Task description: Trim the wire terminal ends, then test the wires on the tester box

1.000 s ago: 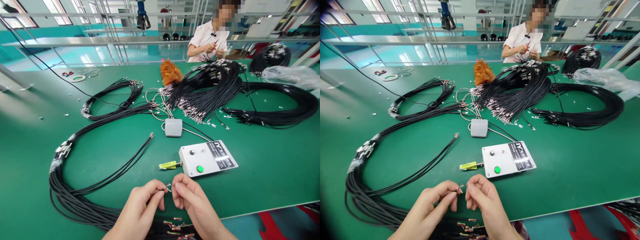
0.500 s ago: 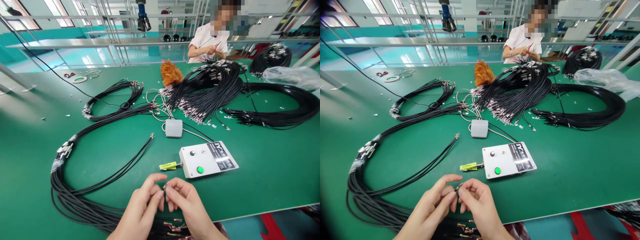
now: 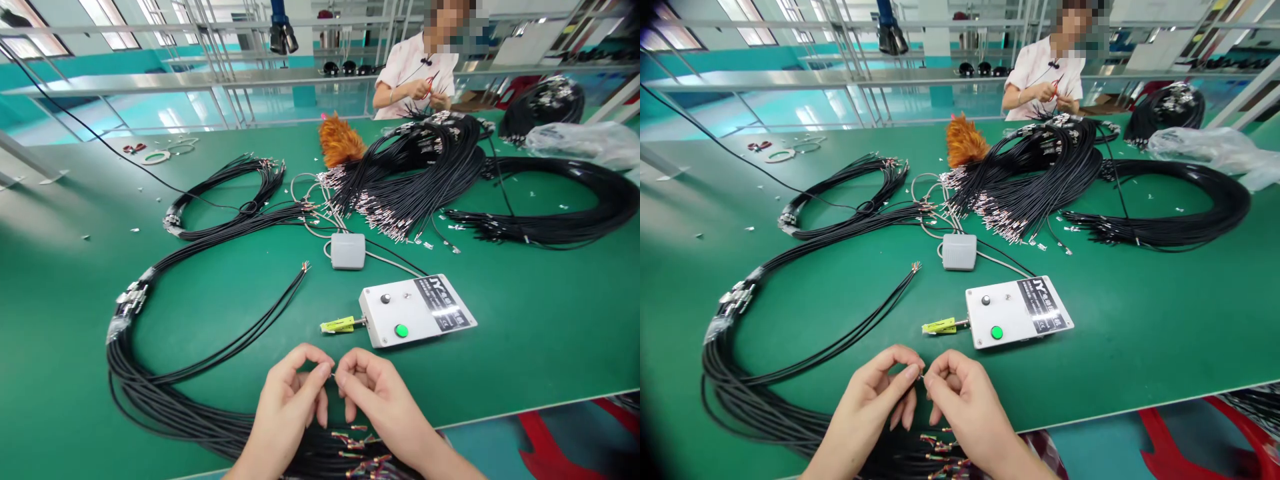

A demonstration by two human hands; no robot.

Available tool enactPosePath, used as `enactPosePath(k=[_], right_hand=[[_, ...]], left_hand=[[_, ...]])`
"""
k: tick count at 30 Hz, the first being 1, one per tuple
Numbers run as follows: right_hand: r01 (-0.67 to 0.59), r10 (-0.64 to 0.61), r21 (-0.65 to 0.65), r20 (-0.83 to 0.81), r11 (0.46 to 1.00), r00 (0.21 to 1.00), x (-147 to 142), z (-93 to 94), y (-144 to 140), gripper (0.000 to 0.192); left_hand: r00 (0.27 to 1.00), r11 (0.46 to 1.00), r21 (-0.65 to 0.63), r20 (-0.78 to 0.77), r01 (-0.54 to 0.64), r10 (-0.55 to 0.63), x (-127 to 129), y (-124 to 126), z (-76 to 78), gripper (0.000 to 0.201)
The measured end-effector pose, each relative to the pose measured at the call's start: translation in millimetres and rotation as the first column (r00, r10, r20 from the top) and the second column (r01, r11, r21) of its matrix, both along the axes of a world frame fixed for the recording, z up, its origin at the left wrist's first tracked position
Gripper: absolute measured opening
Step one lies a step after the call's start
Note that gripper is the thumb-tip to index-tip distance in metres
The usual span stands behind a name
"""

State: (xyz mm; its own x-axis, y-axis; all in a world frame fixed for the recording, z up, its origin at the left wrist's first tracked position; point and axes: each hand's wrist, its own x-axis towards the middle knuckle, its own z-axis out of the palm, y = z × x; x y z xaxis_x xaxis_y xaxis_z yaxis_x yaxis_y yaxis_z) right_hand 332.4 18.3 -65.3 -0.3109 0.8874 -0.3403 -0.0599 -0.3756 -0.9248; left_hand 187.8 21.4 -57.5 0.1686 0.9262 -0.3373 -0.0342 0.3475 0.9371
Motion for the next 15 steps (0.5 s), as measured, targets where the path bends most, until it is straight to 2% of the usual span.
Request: enactPosePath(k=[3,6,9,11,13,15], right_hand=[[-0.045,0.044,0.017,0.051,0.999,0.998,4,0.6,0,0.028],[-0.051,0.049,0.041,0.047,0.998,0.998,6,2.5,1,0.025],[-0.041,0.038,0.072,0.030,0.997,0.999,7,3.7,0,0.023],[-0.025,0.017,0.103,0.078,0.994,0.997,7,3.1,-3,0.021],[0.022,-0.063,0.208,0.189,0.978,0.980,7,1.8,-7,0.016],[0.046,-0.184,0.409,0.305,0.911,0.934,7,0.9,-11,0.010]], left_hand=[[0.999,0.997,-0.063,-0.002,0.040,-0.040,-5,1,0.2,0.031],[0.994,0.993,-0.047,0.004,0.113,-0.113,-12,2,4.3,0.032],[0.970,0.973,-0.040,-0.087,0.226,-0.228,-18,-2,9.0,0.028],[0.960,0.970,-0.059,-0.142,0.234,-0.240,-19,-5,11.7,0.028],[0.962,0.978,-0.058,-0.178,0.198,-0.205,-18,-8,13.8,0.027],[0.963,0.985,-0.037,-0.206,0.171,-0.175,-15,-10,14.8,0.026]])
